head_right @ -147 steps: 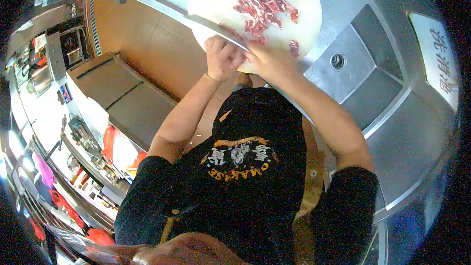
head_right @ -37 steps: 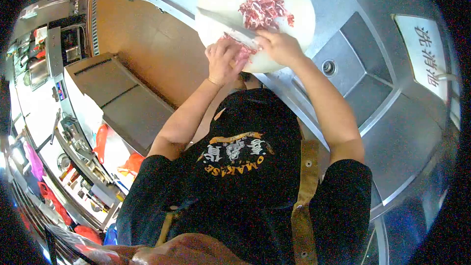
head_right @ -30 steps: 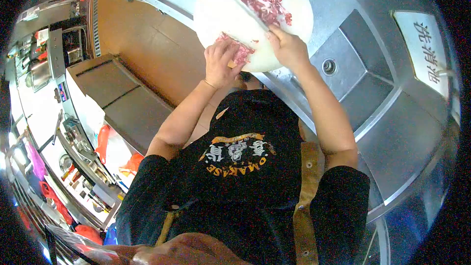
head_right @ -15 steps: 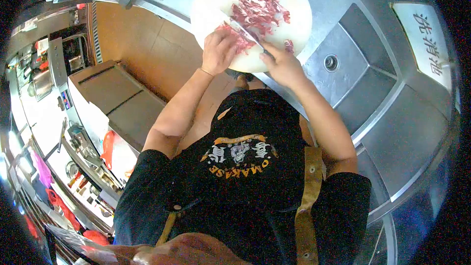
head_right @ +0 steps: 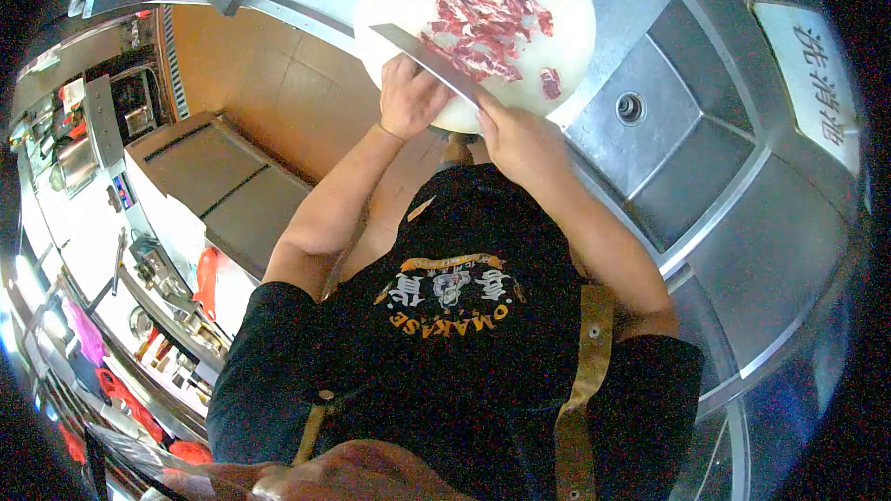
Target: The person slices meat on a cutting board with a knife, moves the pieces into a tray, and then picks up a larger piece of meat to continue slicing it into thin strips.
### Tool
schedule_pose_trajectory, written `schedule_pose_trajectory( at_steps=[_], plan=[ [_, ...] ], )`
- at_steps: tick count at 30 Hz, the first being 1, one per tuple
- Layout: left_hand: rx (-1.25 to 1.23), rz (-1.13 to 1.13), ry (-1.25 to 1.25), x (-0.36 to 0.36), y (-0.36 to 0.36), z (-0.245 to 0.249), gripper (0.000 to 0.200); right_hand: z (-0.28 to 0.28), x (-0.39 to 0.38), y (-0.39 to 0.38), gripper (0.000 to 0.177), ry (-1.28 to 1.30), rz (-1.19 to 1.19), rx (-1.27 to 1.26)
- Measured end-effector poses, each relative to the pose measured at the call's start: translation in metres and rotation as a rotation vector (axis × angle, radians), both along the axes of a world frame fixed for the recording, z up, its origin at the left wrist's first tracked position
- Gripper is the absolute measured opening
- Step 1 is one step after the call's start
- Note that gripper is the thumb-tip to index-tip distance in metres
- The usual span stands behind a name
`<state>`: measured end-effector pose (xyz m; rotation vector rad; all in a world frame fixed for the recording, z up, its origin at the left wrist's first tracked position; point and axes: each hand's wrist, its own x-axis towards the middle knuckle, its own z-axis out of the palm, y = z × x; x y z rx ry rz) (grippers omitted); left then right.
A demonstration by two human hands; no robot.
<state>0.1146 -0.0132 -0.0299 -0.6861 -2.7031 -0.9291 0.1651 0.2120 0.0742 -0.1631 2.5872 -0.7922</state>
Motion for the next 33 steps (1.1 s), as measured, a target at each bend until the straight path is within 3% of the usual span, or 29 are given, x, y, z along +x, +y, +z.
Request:
schedule_pose_trajectory(
  at_steps=[9,12,14,16,18,22,24,28,33],
  plan=[
    [-0.019,0.025,-0.042,0.004,0.001,-0.005,0.025,-0.010,0.041,0.029,0.040,-0.019,0.011,0.045],
    [0.001,0.031,-0.045,0.006,0.002,-0.009,0.026,-0.027,-0.008,-0.004,0.040,-0.032,0.032,0.052],
    [-0.013,0.025,-0.002,0.006,0.001,-0.008,0.026,-0.050,-0.056,-0.027,0.040,0.112,0.045,-0.140],
    [0.009,0.019,-0.002,0.008,0.001,-0.004,0.027,-0.073,-0.107,-0.028,0.040,0.005,0.027,-0.199],
    [0.022,0.017,0.009,0.002,0.003,0.000,0.028,-0.046,-0.126,-0.018,0.042,0.007,-0.031,-0.167],
    [0.065,0.029,0.009,0.008,0.001,-0.010,0.030,-0.022,-0.092,0.002,0.040,0.162,-0.152,-0.131],
    [0.068,0.024,0.016,0.011,0.000,-0.013,0.030,-0.006,-0.054,0.006,0.042,0.036,-0.085,-0.105],
    [0.008,0.034,0.025,0.011,0.000,-0.010,0.029,0.009,0.027,0.022,0.039,0.097,0.019,-0.030],
    [0.001,0.026,0.008,0.010,0.003,-0.007,0.028,0.008,0.032,0.021,0.038,0.064,0.042,0.058]
  ],
)
